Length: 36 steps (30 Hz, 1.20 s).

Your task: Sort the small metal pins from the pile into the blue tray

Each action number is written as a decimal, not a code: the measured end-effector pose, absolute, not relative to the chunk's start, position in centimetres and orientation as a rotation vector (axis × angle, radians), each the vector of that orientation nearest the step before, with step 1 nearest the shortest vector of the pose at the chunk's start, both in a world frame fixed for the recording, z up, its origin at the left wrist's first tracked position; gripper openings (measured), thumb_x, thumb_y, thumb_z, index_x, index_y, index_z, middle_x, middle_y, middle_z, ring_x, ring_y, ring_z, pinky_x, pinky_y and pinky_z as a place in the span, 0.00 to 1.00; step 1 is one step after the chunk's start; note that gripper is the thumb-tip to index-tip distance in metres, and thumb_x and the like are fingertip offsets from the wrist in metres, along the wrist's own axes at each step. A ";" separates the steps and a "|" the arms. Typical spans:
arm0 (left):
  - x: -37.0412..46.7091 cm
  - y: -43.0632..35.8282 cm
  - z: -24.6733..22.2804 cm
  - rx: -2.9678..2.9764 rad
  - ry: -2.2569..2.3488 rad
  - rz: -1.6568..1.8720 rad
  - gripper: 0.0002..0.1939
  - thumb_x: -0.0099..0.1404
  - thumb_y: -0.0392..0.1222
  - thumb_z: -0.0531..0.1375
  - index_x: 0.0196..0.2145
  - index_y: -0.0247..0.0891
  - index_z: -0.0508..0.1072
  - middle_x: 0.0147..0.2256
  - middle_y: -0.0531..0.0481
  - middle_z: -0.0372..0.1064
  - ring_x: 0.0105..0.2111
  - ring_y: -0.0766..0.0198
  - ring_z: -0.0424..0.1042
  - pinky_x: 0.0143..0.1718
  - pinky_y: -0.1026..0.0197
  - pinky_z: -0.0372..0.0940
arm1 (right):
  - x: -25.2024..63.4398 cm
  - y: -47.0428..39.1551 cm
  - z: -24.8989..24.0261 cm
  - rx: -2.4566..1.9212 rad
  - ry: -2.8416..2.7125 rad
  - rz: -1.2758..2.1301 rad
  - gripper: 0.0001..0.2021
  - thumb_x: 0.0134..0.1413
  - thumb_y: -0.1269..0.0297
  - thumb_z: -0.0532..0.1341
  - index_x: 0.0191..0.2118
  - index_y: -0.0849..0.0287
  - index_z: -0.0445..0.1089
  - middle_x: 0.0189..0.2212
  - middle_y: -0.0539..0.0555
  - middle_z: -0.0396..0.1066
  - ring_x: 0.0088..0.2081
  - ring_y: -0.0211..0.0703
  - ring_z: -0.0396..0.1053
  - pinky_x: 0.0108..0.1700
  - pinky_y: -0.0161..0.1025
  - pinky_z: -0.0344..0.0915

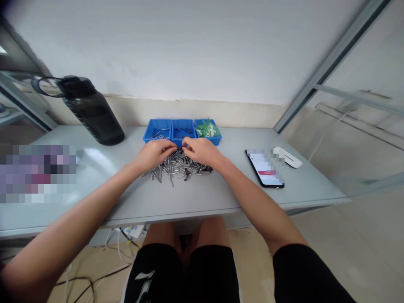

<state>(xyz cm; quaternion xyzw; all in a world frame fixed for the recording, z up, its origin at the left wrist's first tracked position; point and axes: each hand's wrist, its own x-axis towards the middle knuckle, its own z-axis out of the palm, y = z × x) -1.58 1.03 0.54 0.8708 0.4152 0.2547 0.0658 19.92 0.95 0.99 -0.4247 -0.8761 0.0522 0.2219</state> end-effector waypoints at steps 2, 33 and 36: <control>-1.7 1.1 0.6 2.643 1.272 0.758 0.10 0.70 0.40 0.55 0.41 0.39 0.77 0.38 0.49 0.76 0.36 0.62 0.72 0.37 0.61 0.63 | 19.9 1.0 1.0 -1.161 -2.424 0.151 0.09 0.61 0.62 0.54 0.43 0.56 0.68 0.30 0.50 0.74 0.32 0.41 0.70 0.36 0.37 0.59; -1.7 0.7 0.9 2.579 1.365 0.633 0.14 0.69 0.45 0.54 0.48 0.41 0.73 0.37 0.49 0.76 0.35 0.59 0.74 0.35 0.60 0.64 | 20.3 1.4 0.8 -0.989 -2.376 0.012 0.10 0.62 0.63 0.53 0.43 0.56 0.70 0.43 0.57 0.71 0.48 0.48 0.67 0.52 0.47 0.63; -1.7 0.6 0.8 2.631 1.378 0.559 0.13 0.69 0.44 0.53 0.47 0.41 0.74 0.38 0.48 0.76 0.38 0.57 0.74 0.37 0.59 0.65 | 20.5 2.0 0.4 -1.104 -2.340 -0.101 0.12 0.63 0.62 0.52 0.47 0.56 0.70 0.46 0.59 0.70 0.51 0.51 0.65 0.54 0.49 0.61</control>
